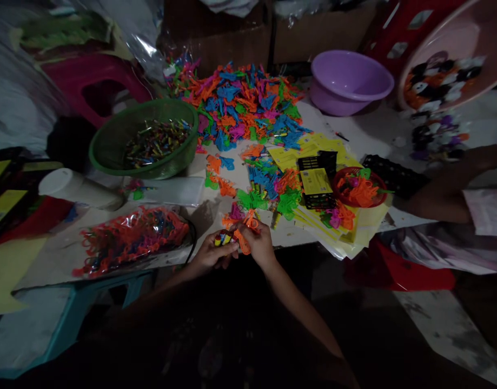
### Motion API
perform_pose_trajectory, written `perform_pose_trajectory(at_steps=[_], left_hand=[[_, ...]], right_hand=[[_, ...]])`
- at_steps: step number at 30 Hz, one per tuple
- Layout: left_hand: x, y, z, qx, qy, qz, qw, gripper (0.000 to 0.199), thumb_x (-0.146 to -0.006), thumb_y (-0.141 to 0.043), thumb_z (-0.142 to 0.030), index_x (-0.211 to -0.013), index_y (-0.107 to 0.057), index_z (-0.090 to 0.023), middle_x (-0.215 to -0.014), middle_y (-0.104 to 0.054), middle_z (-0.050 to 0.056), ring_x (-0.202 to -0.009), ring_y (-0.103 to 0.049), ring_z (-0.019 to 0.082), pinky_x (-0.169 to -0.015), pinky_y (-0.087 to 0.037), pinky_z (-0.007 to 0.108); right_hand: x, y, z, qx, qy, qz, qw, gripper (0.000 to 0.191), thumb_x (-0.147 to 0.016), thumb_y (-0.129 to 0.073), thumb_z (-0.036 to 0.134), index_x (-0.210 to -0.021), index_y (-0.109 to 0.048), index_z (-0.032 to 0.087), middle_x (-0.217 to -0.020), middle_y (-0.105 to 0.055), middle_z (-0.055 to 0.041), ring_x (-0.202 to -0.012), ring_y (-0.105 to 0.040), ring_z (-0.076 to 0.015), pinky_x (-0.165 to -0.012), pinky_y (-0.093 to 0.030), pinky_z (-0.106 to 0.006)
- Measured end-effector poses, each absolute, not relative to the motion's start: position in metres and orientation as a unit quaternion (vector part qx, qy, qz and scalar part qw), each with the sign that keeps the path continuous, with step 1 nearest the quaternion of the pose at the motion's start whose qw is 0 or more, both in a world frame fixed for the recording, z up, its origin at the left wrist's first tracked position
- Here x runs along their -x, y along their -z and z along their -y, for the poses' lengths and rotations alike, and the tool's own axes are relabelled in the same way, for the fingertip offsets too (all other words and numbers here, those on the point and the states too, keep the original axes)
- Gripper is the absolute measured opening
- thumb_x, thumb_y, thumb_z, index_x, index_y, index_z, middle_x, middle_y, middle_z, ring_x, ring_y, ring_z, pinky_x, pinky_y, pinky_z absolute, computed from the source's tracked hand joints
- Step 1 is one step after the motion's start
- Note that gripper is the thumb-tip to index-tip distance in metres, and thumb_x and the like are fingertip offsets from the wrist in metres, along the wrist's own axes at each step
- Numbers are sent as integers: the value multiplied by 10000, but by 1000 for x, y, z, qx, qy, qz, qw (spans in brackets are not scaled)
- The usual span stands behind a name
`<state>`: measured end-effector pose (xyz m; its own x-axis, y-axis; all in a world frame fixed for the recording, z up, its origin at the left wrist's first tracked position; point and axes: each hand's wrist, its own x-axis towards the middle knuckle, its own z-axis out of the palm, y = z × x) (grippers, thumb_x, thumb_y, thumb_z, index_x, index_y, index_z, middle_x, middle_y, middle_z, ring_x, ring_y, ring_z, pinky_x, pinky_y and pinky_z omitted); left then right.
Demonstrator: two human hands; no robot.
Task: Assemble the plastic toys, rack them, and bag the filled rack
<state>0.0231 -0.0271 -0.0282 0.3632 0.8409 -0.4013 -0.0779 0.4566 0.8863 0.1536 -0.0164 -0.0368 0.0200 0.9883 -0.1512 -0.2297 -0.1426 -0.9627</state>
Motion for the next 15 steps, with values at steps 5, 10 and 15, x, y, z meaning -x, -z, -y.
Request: perform_pose_trajectory(at_steps=[5, 10, 15], left_hand=[[-22, 45, 24, -371, -367, -489, 699, 406, -630, -671, -413, -897, -520, -147, -744, -644, 33, -548, -621, 139, -354, -397, 169], [-2, 70, 19, -289, -396, -565, 663, 426, -629, -677, -396, -936, -501, -160, -687, -628, 10, -487, -571, 91, -349, -318, 133], [5, 88, 14, -263, -437, -553, 659, 430, -644, -649, -401, -961, -478, -167, -707, -624, 17, -598, -626, 144, -408, -394, 164]], right_hand=[[-183, 31, -27, 602, -433, 472, 477, 321, -693, -573, 457, -775, -643, 155, -721, -647, -59, -667, -583, -192, -601, -470, -322], [-202, 37, -72, 710, -34, 569, 413, 470, -739, -544, 437, -1067, -559, 100, -1052, -553, -187, -950, -502, -282, -803, -385, -436], [-155, 73, -46, 672, -23, 677, 299, 433, -779, -513, 395, -1132, -549, 147, -1114, -531, -162, -1005, -449, -295, -841, -347, -454]])
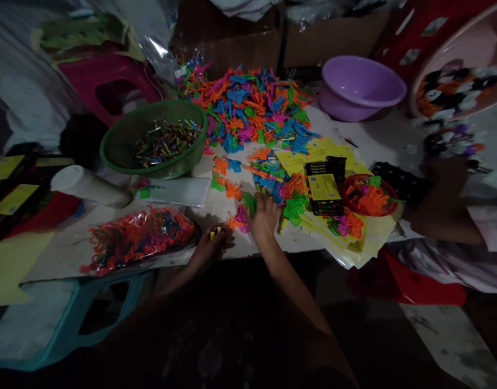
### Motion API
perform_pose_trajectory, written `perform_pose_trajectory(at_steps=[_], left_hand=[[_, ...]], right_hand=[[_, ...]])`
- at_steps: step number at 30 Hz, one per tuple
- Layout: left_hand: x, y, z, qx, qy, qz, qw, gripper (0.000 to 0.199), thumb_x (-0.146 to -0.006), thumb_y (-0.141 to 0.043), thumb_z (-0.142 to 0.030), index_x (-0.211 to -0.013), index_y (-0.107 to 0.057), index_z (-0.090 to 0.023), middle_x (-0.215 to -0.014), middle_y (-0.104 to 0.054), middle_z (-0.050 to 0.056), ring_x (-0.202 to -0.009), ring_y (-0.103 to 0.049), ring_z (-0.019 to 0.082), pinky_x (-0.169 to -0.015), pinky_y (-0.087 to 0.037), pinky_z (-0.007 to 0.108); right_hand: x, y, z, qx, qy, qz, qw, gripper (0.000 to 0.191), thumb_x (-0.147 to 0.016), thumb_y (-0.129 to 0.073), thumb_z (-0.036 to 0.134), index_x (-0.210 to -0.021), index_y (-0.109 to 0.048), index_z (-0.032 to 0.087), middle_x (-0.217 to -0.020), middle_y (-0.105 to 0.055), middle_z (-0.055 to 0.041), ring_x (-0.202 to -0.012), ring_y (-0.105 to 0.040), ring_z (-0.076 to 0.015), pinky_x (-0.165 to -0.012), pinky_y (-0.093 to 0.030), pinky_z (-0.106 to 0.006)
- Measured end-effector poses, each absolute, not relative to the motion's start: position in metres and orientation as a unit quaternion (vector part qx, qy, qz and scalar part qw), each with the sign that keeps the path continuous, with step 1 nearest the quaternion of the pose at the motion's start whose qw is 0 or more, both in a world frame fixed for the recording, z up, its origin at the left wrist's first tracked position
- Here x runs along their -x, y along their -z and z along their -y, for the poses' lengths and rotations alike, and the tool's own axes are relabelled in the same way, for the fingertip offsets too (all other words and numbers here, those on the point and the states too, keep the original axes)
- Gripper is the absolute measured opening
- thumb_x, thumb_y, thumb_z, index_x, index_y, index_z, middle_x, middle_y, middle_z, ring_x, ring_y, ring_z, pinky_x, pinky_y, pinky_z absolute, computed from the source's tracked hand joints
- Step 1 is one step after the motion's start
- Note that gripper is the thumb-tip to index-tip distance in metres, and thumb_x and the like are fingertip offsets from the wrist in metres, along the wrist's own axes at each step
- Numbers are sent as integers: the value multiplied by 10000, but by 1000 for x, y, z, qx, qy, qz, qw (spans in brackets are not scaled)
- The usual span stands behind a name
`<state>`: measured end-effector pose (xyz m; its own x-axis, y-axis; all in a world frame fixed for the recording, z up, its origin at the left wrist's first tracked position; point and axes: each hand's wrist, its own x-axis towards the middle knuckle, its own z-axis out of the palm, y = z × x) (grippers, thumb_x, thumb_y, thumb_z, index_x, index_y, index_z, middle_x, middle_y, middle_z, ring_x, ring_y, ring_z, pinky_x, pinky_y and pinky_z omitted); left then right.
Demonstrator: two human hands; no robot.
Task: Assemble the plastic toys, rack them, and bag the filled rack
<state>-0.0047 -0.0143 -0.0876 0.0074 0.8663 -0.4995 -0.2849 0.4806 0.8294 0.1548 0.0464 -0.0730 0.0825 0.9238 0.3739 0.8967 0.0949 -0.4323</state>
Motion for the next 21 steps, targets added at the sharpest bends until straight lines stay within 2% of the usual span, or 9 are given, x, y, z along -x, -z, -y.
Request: perform_pose_trajectory(at_steps=[4, 7, 9, 12, 15, 16, 18, 20, 21], left_hand=[[0, 95, 8, -276, -454, -541, 652, 442, -637, -649, -417, -956, -480, -163, -738, -615, 14, -573, -613, 131, -439, -427, 192], [-2, 89, 4, -306, -423, -523, 674, 464, -618, -666, -423, -945, -484, -149, -689, -609, 11, -518, -584, 118, -403, -380, 180], [-4, 80, 3, -327, -427, -505, 675, 443, -619, -671, -419, -917, -490, -145, -628, -588, -6, -500, -560, 104, -401, -354, 172], [-8, 63, 2, -329, -463, -498, 655, 405, -640, -657, -430, -888, -497, -152, -511, -520, -52, -427, -482, 64, -409, -319, 164], [-11, 52, 3, -326, -464, -511, 647, 437, -609, -670, -454, -882, -509, -153, -506, -516, -57, -385, -431, 51, -396, -297, 171], [-10, 50, 3, -327, -456, -522, 642, 451, -598, -674, -460, -885, -513, -153, -525, -529, -52, -381, -428, 52, -389, -291, 174], [-7, 51, 4, -341, -439, -552, 621, 450, -601, -662, -472, -884, -525, -150, -567, -552, -38, -388, -434, 57, -387, -294, 180], [0, 56, 3, -398, -414, -581, 577, 410, -639, -626, -468, -883, -543, -149, -624, -581, -16, -454, -489, 79, -431, -349, 190], [3, 60, 2, -447, -397, -586, 546, 378, -669, -601, -450, -898, -551, -153, -699, -610, 6, -546, -544, 102, -496, -400, 202]], right_hand=[[-136, 92, -22, 573, -86, 774, 256, 247, -762, -570, 317, -975, -643, 216, -1138, -559, -91, -1092, -411, -279, -960, -246, -478], [-141, 91, -19, 537, -144, 773, 306, 151, -771, -566, 290, -855, -668, 217, -1093, -599, -69, -1083, -449, -249, -964, -275, -450], [-147, 85, -20, 522, -229, 740, 356, 165, -783, -545, 323, -795, -664, 209, -1007, -636, -64, -998, -520, -217, -901, -366, -398], [-151, 72, -18, 504, -401, 656, 394, 220, -780, -531, 376, -857, -638, 199, -840, -658, -35, -737, -595, -151, -699, -471, -298], [-158, 58, -12, 511, -477, 590, 405, 261, -762, -543, 406, -856, -623, 176, -649, -614, 6, -524, -537, -108, -529, -451, -240], [-165, 55, -10, 526, -458, 578, 424, 261, -763, -542, 410, -832, -625, 173, -612, -596, 12, -516, -527, -106, -527, -447, -238], [-190, 51, -10, 581, -342, 555, 487, 254, -766, -541, 410, -787, -633, 175, -638, -603, -4, -604, -553, -126, -602, -459, -261], [-232, 52, -11, 654, -151, 510, 538, 243, -762, -553, 401, -774, -645, 176, -768, -630, -43, -757, -571, -162, -713, -454, -314], [-257, 56, -11, 689, -52, 478, 542, 238, -757, -563, 394, -777, -654, 175, -826, -630, -62, -826, -562, -182, -756, -439, -343]])
